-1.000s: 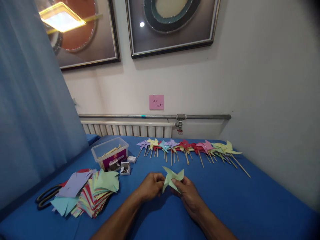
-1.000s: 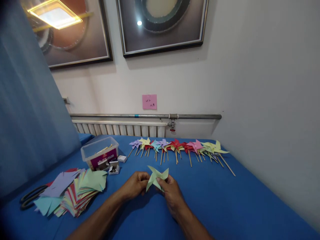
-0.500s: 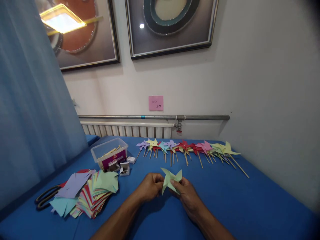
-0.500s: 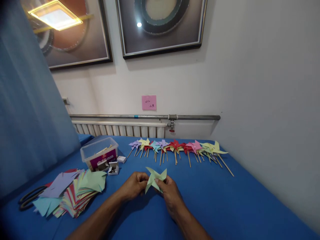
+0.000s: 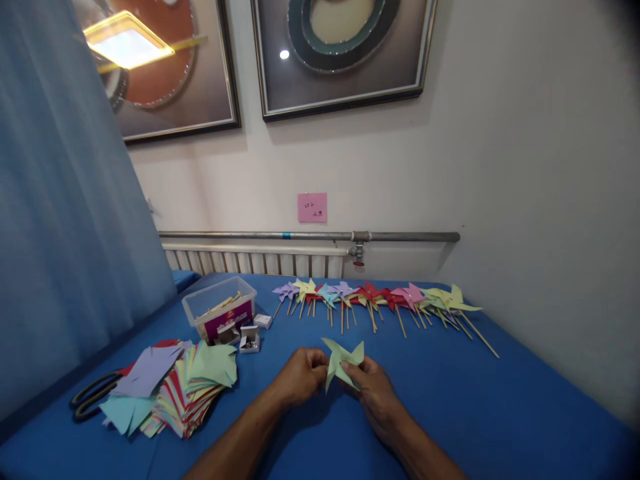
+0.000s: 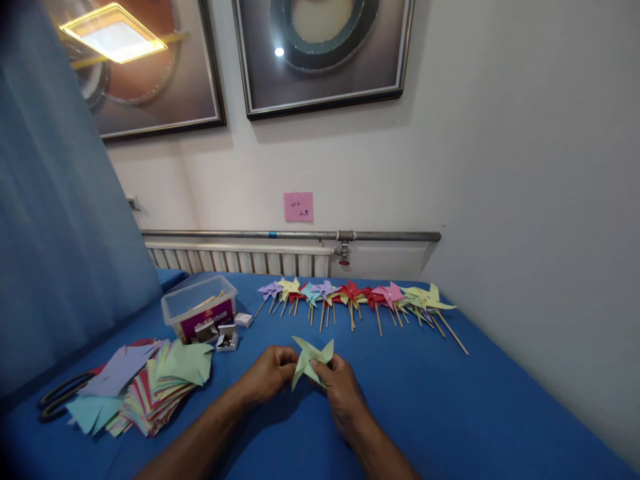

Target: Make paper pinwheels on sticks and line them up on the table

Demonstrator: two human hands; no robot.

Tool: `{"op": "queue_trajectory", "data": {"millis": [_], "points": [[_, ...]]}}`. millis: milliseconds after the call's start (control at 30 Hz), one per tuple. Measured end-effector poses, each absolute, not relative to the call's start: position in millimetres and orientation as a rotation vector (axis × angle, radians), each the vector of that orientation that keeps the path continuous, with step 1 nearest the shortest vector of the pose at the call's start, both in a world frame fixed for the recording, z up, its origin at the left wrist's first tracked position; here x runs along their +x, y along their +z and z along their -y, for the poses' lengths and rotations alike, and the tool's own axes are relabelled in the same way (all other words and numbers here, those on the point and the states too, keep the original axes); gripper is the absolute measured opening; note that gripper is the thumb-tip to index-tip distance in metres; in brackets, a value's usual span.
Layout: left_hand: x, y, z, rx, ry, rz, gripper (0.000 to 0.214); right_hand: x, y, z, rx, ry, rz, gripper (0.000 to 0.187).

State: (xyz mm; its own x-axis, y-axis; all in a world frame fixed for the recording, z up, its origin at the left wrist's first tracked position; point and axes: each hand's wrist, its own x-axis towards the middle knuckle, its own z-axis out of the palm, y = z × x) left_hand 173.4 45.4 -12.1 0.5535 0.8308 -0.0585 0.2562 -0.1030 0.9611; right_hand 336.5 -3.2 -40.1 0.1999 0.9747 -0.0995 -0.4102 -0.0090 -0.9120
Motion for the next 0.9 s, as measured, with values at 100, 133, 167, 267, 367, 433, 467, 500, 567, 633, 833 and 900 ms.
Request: {"op": "queue_trajectory", "data": {"millis": [100, 133, 167, 267, 367, 433, 467, 500, 567, 633, 833, 900], "points": [[173.2, -12.4, -45.6, 1.649, 0.619, -0.932, 0.017, 334.8, -37.8, 3.9, -1.018, 1.249, 0.715, 0.038], [173.3, -12.2, -45.5, 1.649, 0.615, -0.932, 0.016, 334.1, -37.1, 4.4, -1.013, 1.243, 0.715, 0.037], [173.5, -11.9, -45.2, 1.647, 0.611, -0.931, 0.015, 333.4, -36.2, 5.0, -1.010, 1.238, 0.715, 0.036], [174.9, -10.4, -44.4, 1.615, 0.629, -0.944, 0.013, 332.3, -32.2, 7.6, -1.016, 1.231, 0.696, 0.035], [176.1, -8.5, -44.8, 1.557, 0.735, -0.988, 0.012, 333.1, -26.6, 9.9, -1.017, 1.236, 0.658, 0.036], [175.9, -7.2, -46.1, 1.521, 0.790, -1.020, 0.012, 334.0, -23.5, 10.9, -1.012, 1.241, 0.637, 0.037], [175.6, -6.6, -46.9, 1.503, 0.801, -1.035, 0.012, 334.3, -22.3, 11.2, -1.008, 1.245, 0.637, 0.037], [175.2, -6.2, -47.7, 1.486, 0.806, -1.044, 0.012, 334.5, -21.4, 11.6, -1.005, 1.251, 0.640, 0.037], [174.8, -5.9, -49.1, 1.455, 0.812, -1.050, 0.014, 334.6, -20.2, 12.1, -1.000, 1.260, 0.653, 0.037], [174.9, -6.3, -49.8, 1.437, 0.808, -1.031, 0.017, 334.6, -19.5, 12.6, -0.997, 1.269, 0.664, 0.038], [176.0, -6.6, -48.5, 1.407, 0.796, -1.007, 0.025, 334.9, -17.9, 13.5, -0.987, 1.293, 0.674, 0.038], [175.8, -5.7, -47.7, 1.406, 0.796, -1.002, 0.026, 335.1, -18.0, 13.4, -0.980, 1.293, 0.672, 0.038]]}}
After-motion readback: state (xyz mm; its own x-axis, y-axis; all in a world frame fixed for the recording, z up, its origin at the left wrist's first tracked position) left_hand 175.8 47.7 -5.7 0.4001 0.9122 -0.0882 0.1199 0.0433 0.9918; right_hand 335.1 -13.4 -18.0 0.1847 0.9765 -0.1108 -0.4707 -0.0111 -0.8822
